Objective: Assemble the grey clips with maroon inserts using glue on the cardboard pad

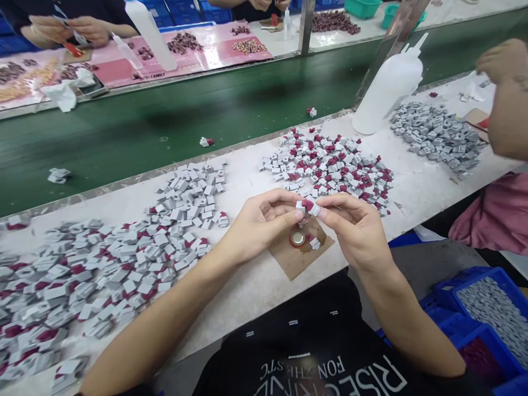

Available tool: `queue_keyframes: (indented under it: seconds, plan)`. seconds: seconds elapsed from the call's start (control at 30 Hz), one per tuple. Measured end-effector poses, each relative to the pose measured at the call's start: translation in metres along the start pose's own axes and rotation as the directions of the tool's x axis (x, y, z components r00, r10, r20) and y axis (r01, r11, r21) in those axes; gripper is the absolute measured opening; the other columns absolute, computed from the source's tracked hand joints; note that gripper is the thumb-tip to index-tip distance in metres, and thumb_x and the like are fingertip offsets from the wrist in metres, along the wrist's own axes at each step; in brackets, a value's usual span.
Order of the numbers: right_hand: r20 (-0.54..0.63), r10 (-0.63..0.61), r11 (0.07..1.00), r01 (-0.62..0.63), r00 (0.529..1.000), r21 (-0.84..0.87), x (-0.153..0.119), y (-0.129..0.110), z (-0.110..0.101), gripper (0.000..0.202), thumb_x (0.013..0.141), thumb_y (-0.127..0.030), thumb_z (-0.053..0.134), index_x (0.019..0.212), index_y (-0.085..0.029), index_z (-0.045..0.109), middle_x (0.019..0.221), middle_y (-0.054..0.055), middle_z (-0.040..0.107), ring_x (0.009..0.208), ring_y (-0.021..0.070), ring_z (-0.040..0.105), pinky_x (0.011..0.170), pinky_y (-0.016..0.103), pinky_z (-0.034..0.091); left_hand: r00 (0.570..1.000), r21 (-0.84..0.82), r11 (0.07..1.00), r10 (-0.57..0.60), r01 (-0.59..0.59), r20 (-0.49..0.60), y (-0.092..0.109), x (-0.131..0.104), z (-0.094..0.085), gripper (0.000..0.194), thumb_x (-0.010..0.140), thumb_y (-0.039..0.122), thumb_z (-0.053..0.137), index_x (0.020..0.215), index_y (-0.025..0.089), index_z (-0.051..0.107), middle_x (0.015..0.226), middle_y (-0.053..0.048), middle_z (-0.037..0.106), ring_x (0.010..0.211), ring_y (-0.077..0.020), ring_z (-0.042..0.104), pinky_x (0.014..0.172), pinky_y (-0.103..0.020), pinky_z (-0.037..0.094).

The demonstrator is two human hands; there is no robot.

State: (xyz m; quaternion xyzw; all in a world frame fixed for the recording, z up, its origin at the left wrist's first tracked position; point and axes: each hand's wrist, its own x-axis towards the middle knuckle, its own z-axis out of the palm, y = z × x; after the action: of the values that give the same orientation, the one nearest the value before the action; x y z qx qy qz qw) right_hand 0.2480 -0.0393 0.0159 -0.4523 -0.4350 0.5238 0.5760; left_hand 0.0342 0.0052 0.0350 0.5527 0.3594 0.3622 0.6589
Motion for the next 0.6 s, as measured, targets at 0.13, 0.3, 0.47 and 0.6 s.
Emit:
queue_keyframes:
  seconds: [0.13, 0.3, 0.47, 0.6]
  plan:
    - [0.079, 0.038, 0.997, -0.032, 0.996, -0.067, 0.004, -0.005, 0.002, 0.011, 0.090, -0.032, 0.099, 0.099, -0.029, 0.094, 0.100, 0.004, 0.089, 0.086, 0.0231, 0.086, 0.075, 0.034, 0.074, 0.997, 0.069, 0.995, 0.077, -0.075, -0.031, 0.005, -0.003, -0.002, 0.020, 0.096, 0.034, 0.094, 0.107, 0.019, 0.086, 0.107, -0.009, 0.088, 0.099, -0.0240, 0.084, 0.094, -0.039, 0.069]
    - [0.144, 0.061, 0.989, -0.041, 0.988, -0.140, 0.027, -0.010, 0.020, 0.017, 0.084, -0.034, 0.100, 0.096, -0.025, 0.093, 0.098, 0.006, 0.090, 0.090, 0.0247, 0.087, 0.079, 0.036, 0.073, 0.985, 0.155, 0.981, 0.136, -0.119, -0.103, 0.009, -0.007, -0.019, 0.017, 0.096, 0.030, 0.092, 0.107, 0.019, 0.085, 0.109, -0.009, 0.087, 0.102, -0.0246, 0.083, 0.098, -0.040, 0.069]
    - [0.427, 0.098, 0.956, 0.034, 0.899, -0.292, 0.083, -0.007, 0.062, 0.021, 0.088, -0.035, 0.093, 0.105, -0.023, 0.089, 0.106, 0.008, 0.090, 0.101, 0.0278, 0.086, 0.093, 0.042, 0.071, 0.970, 0.213, 0.975, 0.105, -0.057, -0.217, 0.016, -0.015, -0.074, 0.023, 0.091, 0.034, 0.091, 0.107, 0.020, 0.083, 0.111, -0.010, 0.086, 0.103, -0.0260, 0.082, 0.096, -0.040, 0.068]
    - [0.517, 0.010, 0.737, 0.343, 0.856, -0.583, 0.154, 0.004, 0.134, 0.033, 0.102, -0.021, 0.074, 0.134, -0.021, 0.081, 0.132, 0.012, 0.084, 0.117, 0.0281, 0.081, 0.105, 0.044, 0.066, 0.764, 0.307, 0.952, 0.206, -0.012, -0.611, 0.030, -0.023, -0.145, 0.024, 0.082, 0.027, 0.090, 0.102, 0.019, 0.081, 0.103, -0.009, 0.083, 0.099, -0.0246, 0.078, 0.089, -0.035, 0.066]
